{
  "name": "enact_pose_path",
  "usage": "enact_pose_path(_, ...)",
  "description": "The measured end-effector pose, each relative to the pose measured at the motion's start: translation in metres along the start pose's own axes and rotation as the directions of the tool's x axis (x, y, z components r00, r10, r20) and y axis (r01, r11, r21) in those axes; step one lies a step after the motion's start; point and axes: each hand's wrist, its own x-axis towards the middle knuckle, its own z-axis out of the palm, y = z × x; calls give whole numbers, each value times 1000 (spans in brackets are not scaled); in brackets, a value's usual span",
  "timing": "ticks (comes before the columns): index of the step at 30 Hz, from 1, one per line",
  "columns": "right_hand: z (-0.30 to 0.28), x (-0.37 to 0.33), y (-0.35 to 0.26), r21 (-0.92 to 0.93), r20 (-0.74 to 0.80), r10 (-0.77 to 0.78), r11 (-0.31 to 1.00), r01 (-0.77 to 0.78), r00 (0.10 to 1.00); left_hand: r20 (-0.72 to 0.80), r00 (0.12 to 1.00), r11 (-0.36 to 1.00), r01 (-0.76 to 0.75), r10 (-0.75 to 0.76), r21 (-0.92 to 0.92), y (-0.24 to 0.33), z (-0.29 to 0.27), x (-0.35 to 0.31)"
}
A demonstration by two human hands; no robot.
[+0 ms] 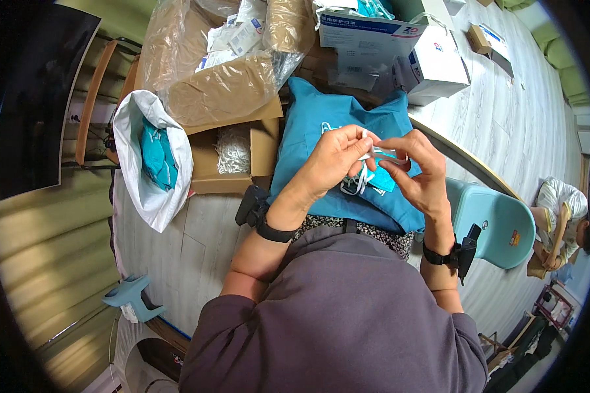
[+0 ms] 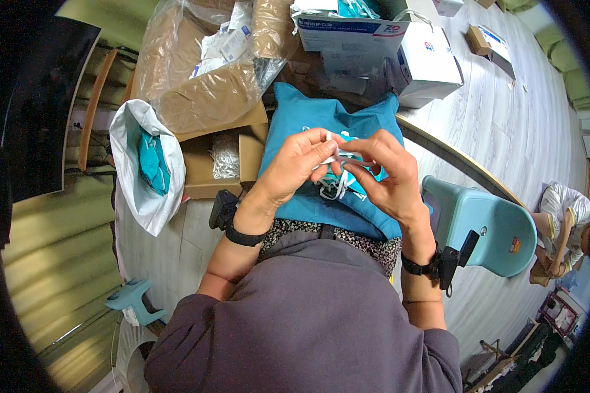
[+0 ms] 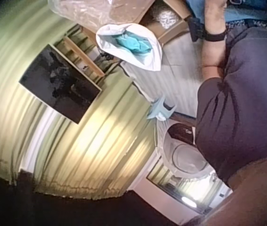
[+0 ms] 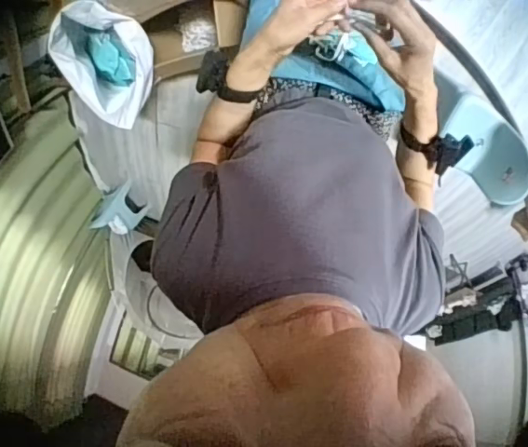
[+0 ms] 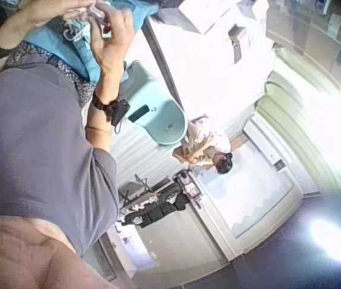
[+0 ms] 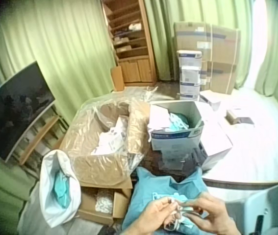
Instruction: Sorting and folding green medical masks.
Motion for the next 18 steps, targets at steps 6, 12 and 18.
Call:
enact_pose_path(6,6,-2,6,36,2,-26,999,26,1000,40,998,999,50,-51,21,7,4,-2)
enact_pose_path(12,1,-4,11,-49,117,48,998,-42,992,28,997,997,-76,76,12,-11,1,3)
enact_pose_path(18,2,-8,21,93,211,205,969,-228,956,57,994,981,-101,93,163,-2,6,0)
